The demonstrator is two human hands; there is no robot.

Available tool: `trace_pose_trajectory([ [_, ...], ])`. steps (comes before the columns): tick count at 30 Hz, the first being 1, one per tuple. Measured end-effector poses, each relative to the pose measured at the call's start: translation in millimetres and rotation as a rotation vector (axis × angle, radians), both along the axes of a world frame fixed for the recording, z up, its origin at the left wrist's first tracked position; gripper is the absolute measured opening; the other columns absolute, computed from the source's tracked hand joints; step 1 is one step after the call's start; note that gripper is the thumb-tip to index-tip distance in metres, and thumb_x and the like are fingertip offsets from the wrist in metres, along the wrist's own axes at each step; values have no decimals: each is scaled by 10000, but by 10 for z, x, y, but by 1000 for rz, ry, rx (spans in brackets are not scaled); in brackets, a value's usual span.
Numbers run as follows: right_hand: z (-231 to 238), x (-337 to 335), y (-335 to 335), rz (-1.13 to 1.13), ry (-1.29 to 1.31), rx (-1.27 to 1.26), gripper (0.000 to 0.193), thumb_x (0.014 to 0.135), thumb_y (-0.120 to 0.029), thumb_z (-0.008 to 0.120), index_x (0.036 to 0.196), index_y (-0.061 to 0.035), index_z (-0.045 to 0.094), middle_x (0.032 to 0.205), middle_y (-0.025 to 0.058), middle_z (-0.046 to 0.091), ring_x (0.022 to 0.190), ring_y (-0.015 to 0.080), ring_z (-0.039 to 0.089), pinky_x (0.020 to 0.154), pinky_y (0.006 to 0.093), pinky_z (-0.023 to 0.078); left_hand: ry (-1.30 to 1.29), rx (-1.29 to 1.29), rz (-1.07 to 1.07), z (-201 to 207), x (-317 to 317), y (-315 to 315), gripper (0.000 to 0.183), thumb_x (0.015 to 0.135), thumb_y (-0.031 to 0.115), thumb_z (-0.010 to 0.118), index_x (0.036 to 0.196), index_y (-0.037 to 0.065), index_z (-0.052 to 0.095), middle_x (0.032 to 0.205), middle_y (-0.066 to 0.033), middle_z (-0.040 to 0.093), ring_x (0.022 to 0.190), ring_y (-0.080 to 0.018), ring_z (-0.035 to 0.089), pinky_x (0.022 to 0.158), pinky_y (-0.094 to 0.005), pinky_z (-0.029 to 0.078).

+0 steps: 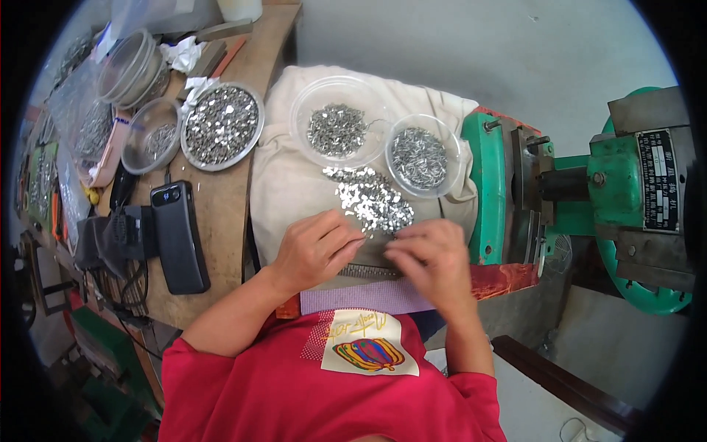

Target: The person picks up small metal components from plastic bowls and arranges them in a metal jig, then uses a mechanical press machine to secure or assemble them.

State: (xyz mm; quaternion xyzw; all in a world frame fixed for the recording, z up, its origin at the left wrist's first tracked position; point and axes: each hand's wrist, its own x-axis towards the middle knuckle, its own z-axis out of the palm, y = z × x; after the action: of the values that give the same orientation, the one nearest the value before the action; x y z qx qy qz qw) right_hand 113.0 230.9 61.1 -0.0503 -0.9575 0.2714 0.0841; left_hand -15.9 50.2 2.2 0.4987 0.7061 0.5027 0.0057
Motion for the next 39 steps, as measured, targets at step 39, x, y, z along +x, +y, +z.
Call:
trace_pose_trajectory([
  [39, -238, -618, 829, -355, 14, -652, 93, 824, -47, 721, 883, 23, 733, 783, 9, 698, 682, 50, 598, 625, 207, 497, 514, -88, 124, 656, 96, 913, 243, 724, 48, 637, 966, 29, 625, 826, -66, 576, 738, -195, 610, 638, -297, 537],
])
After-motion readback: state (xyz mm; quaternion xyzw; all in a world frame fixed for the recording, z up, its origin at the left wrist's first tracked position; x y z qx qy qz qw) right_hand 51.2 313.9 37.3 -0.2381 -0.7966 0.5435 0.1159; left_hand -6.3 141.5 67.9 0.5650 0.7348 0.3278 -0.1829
